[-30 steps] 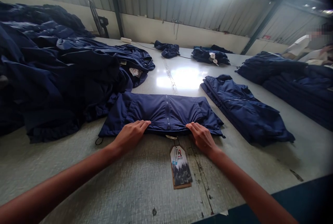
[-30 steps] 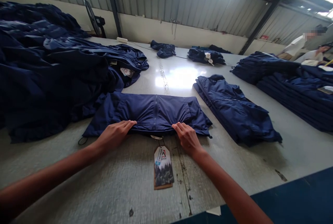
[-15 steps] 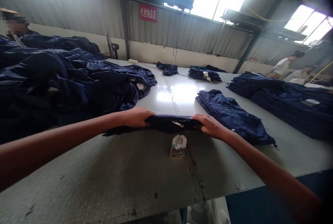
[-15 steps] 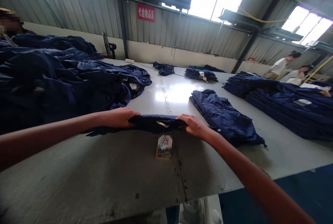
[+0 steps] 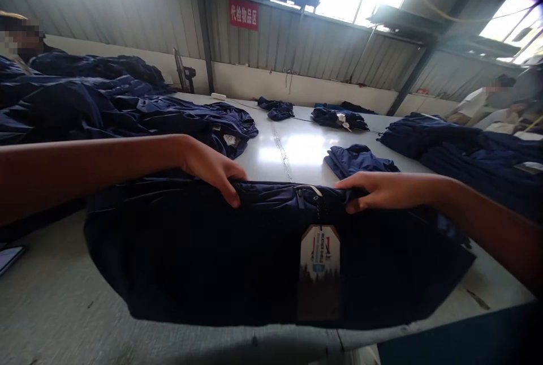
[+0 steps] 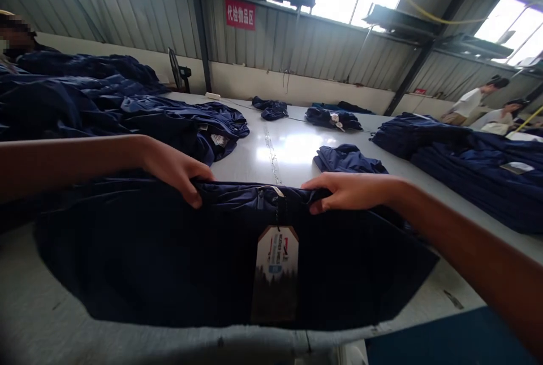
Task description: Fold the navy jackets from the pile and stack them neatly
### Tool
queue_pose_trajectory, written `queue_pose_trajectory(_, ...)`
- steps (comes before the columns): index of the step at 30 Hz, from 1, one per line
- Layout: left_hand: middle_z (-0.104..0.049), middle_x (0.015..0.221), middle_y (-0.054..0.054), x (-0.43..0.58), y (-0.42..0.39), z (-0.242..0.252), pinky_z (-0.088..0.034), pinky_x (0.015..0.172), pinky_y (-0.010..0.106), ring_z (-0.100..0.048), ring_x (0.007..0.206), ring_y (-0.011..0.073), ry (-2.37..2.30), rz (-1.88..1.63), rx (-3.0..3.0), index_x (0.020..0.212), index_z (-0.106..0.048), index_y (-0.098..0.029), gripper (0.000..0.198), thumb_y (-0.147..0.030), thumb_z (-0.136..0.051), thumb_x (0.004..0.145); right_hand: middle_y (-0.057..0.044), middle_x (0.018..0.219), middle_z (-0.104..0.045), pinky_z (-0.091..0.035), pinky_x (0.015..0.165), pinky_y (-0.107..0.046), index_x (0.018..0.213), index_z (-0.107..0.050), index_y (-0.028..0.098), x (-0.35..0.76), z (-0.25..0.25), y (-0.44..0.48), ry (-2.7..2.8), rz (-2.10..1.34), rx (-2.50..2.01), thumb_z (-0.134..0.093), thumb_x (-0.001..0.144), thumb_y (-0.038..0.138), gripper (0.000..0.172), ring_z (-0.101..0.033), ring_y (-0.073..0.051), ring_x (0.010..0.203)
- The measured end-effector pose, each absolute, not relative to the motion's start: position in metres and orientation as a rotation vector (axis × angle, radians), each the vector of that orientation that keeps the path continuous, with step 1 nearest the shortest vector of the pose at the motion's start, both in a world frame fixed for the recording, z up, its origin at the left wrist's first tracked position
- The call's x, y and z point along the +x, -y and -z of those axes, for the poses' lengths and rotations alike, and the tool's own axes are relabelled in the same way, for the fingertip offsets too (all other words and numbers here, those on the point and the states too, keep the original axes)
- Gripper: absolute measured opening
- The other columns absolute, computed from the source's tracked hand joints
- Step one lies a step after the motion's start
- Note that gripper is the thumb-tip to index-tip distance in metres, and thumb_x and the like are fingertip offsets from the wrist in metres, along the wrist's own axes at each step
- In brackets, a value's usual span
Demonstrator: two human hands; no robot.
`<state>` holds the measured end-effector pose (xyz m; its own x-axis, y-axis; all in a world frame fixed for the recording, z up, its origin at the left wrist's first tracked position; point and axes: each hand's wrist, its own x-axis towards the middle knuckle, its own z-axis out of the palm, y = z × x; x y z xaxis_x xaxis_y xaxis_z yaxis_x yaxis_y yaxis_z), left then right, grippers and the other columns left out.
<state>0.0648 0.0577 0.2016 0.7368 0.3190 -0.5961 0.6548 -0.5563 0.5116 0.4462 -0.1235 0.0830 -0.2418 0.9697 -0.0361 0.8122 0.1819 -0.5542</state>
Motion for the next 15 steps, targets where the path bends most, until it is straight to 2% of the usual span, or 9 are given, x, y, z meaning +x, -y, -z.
queue_pose_trajectory(4, -0.080, 0.091, 0.004, 0.090, -0.110, -0.129, -0.062, 0.074, 0.035, -0.074, 0.086, 0.0277, -0.647, 0.670, 2.017, 0.098, -0.080, -0.023, 0.040, -0.044, -0.086, 0.064, -0.004, 0.100, -0.077, -0.056, 0.086, -0.031, 0.114, -0.078, 0.019, 0.439, -0.035, 0.071, 2.120, -0.979, -1.672, -0.072, 0.081, 0.033, 0.036, -0.070, -0.023, 0.094)
queue_pose_trajectory(6, -0.081, 0.098, 0.005, 0.103, -0.139, -0.088, -0.063, 0.078, 0.036, -0.075, 0.091, 0.0288, -0.670, 0.719, 1.902, 0.097, -0.079, -0.023, 0.040, -0.042, -0.085, 0.063, -0.003, 0.099, -0.077, -0.056, 0.084, -0.030, 0.112, -0.079, 0.018, 0.442, -0.022, 0.039, 2.128, -1.131, -1.653, -0.073, 0.080, 0.033, 0.036, -0.070, -0.021, 0.091)
queue_pose_trajectory(9, -0.081, 0.096, 0.006, 0.122, -0.182, -0.046, -0.063, 0.077, 0.037, -0.076, 0.091, 0.0291, -0.754, 0.717, 1.856, 0.091, -0.077, -0.023, 0.037, -0.040, -0.085, 0.060, -0.003, 0.100, -0.078, -0.056, 0.081, -0.028, 0.110, -0.079, 0.017, 0.457, -0.014, -0.015, 2.172, -1.318, -1.616, -0.074, 0.080, 0.033, 0.035, -0.070, -0.020, 0.089)
queue_pose_trajectory(11, -0.081, 0.096, 0.007, 0.133, -0.208, -0.033, -0.062, 0.076, 0.036, -0.076, 0.092, 0.0296, -0.767, 0.669, 1.913, 0.094, -0.077, -0.023, 0.037, -0.040, -0.082, 0.062, -0.003, 0.104, -0.079, -0.056, 0.081, -0.027, 0.110, -0.079, 0.018, 0.468, -0.010, -0.047, 2.224, -1.291, -1.639, -0.073, 0.081, 0.031, 0.033, -0.071, -0.020, 0.092)
queue_pose_trajectory(15, -0.081, 0.105, 0.008, 0.142, -0.243, -0.028, -0.061, 0.077, 0.032, -0.075, 0.094, 0.0275, -0.652, 0.494, 2.227, 0.114, -0.075, -0.023, 0.049, -0.043, -0.077, 0.070, -0.005, 0.114, -0.079, -0.057, 0.088, -0.031, 0.116, -0.078, 0.022, 0.476, 0.001, -0.084, 2.281, -0.945, -1.778, -0.075, 0.082, 0.024, 0.034, -0.073, -0.023, 0.100)
